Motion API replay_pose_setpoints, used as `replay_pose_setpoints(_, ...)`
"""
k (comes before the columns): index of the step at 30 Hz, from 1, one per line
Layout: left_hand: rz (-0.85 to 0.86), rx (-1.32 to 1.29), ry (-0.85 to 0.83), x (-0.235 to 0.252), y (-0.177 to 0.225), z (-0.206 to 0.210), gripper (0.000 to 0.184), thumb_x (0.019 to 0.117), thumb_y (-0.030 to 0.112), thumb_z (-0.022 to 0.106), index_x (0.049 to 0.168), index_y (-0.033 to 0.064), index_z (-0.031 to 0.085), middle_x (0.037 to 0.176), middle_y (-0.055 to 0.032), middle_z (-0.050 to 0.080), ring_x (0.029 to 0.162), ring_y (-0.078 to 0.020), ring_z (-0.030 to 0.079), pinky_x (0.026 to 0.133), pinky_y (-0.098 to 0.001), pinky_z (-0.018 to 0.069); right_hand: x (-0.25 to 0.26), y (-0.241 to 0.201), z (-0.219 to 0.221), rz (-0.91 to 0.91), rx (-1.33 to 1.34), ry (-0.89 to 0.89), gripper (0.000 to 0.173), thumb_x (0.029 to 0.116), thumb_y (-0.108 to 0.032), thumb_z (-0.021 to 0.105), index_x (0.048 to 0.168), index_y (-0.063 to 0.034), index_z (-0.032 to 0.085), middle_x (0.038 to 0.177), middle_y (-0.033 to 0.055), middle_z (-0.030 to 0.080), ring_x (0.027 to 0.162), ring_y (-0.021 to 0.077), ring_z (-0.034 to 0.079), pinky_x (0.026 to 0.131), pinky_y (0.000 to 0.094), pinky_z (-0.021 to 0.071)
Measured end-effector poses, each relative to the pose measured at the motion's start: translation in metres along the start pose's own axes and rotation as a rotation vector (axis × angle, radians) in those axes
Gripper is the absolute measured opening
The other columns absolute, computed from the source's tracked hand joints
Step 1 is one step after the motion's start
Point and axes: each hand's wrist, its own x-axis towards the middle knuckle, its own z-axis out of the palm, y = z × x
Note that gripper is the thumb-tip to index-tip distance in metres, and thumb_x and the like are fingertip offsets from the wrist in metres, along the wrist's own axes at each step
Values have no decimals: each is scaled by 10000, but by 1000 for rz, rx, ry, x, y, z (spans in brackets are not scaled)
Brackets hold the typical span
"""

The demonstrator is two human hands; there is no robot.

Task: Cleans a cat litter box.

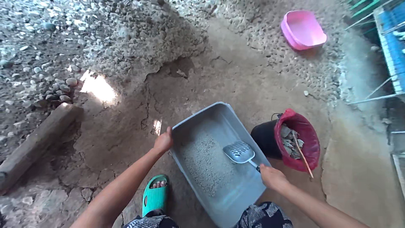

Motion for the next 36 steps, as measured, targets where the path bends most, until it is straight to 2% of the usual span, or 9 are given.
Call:
replay_pose_setpoints(9, 90, 21, -9, 20, 10, -10, 602, 1029, 88, 467, 1588, 78, 243, 1272, -318, 611, 1199, -495, 608, 985, -646, 477, 42, -103, -75, -171, 190, 207, 480, 1017, -63, 501, 1482, 7, 405, 1333, 265, 622, 1247, 430, 620, 983, 599, 514)
replay_pose_setpoints(13, 77, 40, -18, 21, 10, -11, 573, 1045, 113, 462, 1574, 61, 250, 1263, -317, 614, 1194, -492, 612, 983, -646, 480, 32, -60, -33, -172, 100, 116, 480, 999, -67, 541, 1463, -8, 431, 1291, 268, 643, 1205, 446, 639, 958, 607, 526)
replay_pose_setpoints(15, 93, 35, -26, 22, 7, -6, 606, 1034, 117, 487, 1581, 51, 236, 1249, -329, 616, 1179, -506, 614, 977, -656, 480, 27, -49, -36, -144, 78, 95, 470, 998, -59, 544, 1450, 6, 434, 1299, 271, 637, 1226, 442, 630, 970, 596, 523)
replay_pose_setpoints(19, 90, 33, -14, 19, 10, -8, 600, 1038, 123, 481, 1581, 53, 238, 1249, -327, 617, 1179, -505, 615, 979, -649, 481, 42, -89, -86, -171, 166, 177, 524, 991, -65, 569, 1481, 22, 408, 1357, 279, 602, 1263, 440, 605, 993, 606, 506)
replay_pose_setpoints(21, 78, 34, -19, 17, 12, -14, 596, 1046, 124, 472, 1586, 54, 232, 1261, -327, 613, 1192, -504, 608, 992, -644, 476, 39, -103, -80, -208, 158, 147, 564, 953, -64, 611, 1473, 19, 408, 1348, 271, 607, 1241, 436, 618, 973, 610, 516)
replay_pose_setpoints(24, 77, 30, -42, 18, 12, -13, 600, 1049, 120, 463, 1593, 58, 216, 1268, -327, 609, 1195, -503, 607, 997, -641, 475, 31, -82, -61, -221, 90, 86, 555, 943, -55, 629, 1457, 6, 429, 1327, 266, 620, 1232, 440, 622, 966, 611, 520)
replay_pose_setpoints(29, 82, 28, -21, 16, 14, -11, 574, 1052, 121, 455, 1578, 39, 241, 1251, -328, 614, 1188, -497, 612, 995, -639, 473, 48, -92, -100, -173, 118, 165, 538, 985, -58, 569, 1486, 32, 395, 1357, 281, 598, 1267, 438, 601, 994, 609, 504)
replay_pose_setpoints(33, 84, 30, -33, 19, 11, -11, 561, 1058, 129, 452, 1573, 43, 244, 1255, -322, 614, 1187, -492, 615, 994, -636, 477, 46, -65, -71, -126, 76, 124, 586, 935, -64, 644, 1466, 23, 413, 1326, 275, 617, 1232, 438, 622, 968, 604, 522)
replay_pose_setpoints(36, 77, 27, -37, 17, 11, -11, 565, 1058, 124, 452, 1576, 42, 243, 1250, -322, 618, 1182, -496, 617, 991, -634, 479, 41, -57, -72, -109, 39, 101, 555, 958, -60, 610, 1467, 24, 406, 1336, 269, 616, 1250, 430, 617, 981, 587, 520)
